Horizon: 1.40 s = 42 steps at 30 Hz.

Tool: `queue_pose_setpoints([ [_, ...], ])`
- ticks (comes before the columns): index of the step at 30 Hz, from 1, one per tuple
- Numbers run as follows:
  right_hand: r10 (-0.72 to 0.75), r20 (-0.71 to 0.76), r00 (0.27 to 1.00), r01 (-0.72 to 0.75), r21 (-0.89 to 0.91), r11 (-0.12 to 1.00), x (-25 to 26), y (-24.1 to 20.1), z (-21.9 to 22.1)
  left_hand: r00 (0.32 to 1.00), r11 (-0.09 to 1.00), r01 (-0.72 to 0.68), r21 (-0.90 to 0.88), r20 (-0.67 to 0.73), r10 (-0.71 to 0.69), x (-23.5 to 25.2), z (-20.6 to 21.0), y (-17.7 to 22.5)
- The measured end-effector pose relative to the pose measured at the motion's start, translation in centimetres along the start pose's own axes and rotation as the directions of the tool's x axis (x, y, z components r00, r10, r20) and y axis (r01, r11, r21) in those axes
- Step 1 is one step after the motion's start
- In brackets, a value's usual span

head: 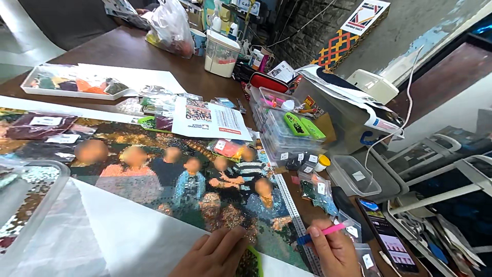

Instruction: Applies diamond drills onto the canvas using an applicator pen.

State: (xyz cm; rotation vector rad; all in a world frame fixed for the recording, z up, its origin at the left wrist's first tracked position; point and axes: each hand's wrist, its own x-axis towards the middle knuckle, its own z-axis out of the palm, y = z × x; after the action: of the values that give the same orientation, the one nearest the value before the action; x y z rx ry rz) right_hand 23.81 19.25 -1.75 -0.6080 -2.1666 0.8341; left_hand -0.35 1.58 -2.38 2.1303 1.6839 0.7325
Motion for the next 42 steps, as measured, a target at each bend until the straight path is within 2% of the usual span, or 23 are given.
queue_pose_setpoints([
  [12, -0.101, 0.003, 0.995, 0.101, -0.120, 0.988, 0.0, -0.6, 0.0, 0.999, 1.000, -0.020, 0.001, -0.047, 0.020, 0.3, 0.5, 1.0],
  [16, -0.044, -0.018, 0.999, 0.046, 0.114, 0.992, 0.8, -1.9, 0.0, 0.997, 0.998, -0.066, -0.006, -0.042, 0.066, 0.6, 1.4, 1.4],
  [20, -0.046, 0.134, 0.990, 0.000, 0.324, 0.946, 0.5, -2.9, 0.6, 0.994, 0.996, -0.088, 0.015, -0.070, 0.088, 0.6, 1.7, 1.3],
  [23, -0.055, 0.207, 0.977, -0.027, 0.374, 0.927, 0.2, -3.0, 0.9, 0.995, 0.997, -0.077, -0.009, -0.070, 0.076, 0.6, 1.6, 1.3],
  [27, -0.102, 0.207, 0.973, 0.029, 0.328, 0.944, 0.0, -3.0, 1.2, 0.996, 0.996, -0.071, -0.057, -0.048, 0.068, 0.5, 1.3, 1.1],
  [34, -0.160, 0.229, 0.960, 0.104, 0.237, 0.966, -0.2, -2.7, 1.5, 0.994, 0.995, -0.087, -0.038, -0.072, 0.084, 0.4, 1.5, 0.9],
  [42, -0.160, 0.237, 0.958, 0.103, 0.234, 0.967, -0.2, -2.7, 1.6, 0.991, 0.995, -0.098, -0.009, -0.090, 0.097, 0.5, 1.8, 0.8],
])
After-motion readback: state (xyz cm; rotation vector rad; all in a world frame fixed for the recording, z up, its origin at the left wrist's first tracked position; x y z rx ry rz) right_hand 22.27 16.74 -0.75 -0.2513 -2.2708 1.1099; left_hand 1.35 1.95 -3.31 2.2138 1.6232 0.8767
